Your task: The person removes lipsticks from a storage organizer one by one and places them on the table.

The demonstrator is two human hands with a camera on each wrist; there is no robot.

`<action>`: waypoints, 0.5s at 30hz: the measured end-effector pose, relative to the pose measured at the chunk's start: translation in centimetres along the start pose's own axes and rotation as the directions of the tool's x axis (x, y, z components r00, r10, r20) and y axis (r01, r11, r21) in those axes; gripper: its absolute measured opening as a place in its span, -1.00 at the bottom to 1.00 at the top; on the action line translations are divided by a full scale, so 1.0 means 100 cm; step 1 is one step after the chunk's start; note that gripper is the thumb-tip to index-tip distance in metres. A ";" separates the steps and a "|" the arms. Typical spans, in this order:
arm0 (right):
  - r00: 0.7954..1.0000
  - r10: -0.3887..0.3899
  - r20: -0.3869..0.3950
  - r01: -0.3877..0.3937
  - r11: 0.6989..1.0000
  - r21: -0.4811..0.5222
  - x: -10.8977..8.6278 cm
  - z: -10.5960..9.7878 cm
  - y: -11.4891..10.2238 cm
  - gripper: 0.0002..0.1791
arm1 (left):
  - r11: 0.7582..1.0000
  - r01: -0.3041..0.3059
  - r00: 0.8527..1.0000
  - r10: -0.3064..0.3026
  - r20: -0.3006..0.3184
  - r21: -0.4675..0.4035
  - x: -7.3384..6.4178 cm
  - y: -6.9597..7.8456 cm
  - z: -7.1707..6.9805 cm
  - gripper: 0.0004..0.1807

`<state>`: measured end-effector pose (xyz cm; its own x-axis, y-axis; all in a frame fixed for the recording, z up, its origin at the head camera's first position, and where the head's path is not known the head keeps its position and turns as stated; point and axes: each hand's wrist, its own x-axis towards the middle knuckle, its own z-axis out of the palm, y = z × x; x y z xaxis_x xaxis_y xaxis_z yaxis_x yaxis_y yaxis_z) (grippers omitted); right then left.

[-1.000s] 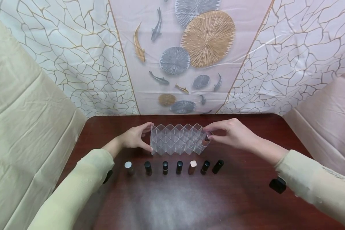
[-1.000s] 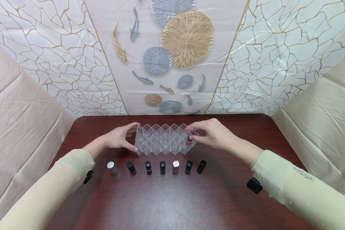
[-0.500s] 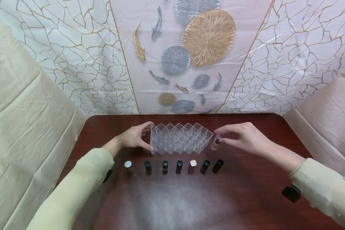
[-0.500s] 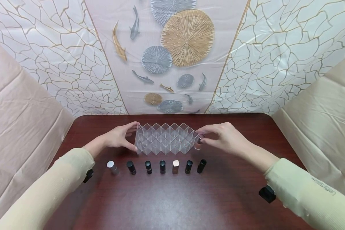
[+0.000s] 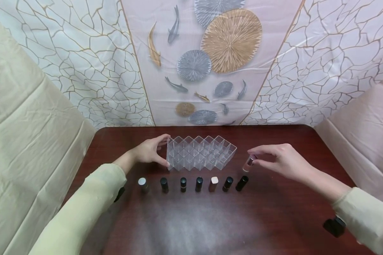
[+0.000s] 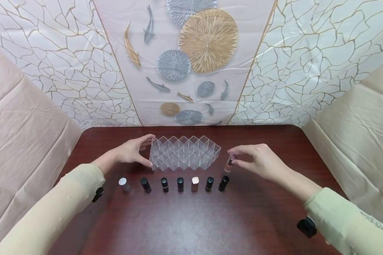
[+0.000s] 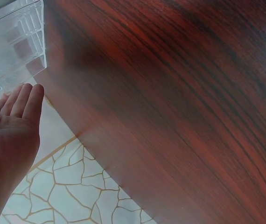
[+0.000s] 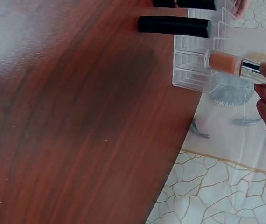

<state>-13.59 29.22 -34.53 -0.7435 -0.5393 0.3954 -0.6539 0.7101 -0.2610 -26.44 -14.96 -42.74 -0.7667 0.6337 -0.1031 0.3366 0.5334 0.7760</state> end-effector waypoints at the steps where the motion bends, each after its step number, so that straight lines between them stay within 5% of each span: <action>1: 1.000 0.009 0.001 -0.009 1.000 -0.008 -0.002 0.000 0.000 -0.52 | 1.000 -0.002 1.000 0.002 -0.001 0.001 0.000 0.000 0.000 0.15; 15: 0.996 0.089 0.004 -0.089 0.995 -0.041 -0.037 0.007 0.005 -0.51 | 1.000 -0.020 1.000 0.020 -0.003 -0.013 -0.001 0.002 0.000 0.11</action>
<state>-11.30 31.26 -36.73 -0.7993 -0.4754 0.3675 -0.5788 0.7733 -0.2587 -26.28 -14.89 -42.58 -0.7614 0.6426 -0.0856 0.3448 0.5132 0.7860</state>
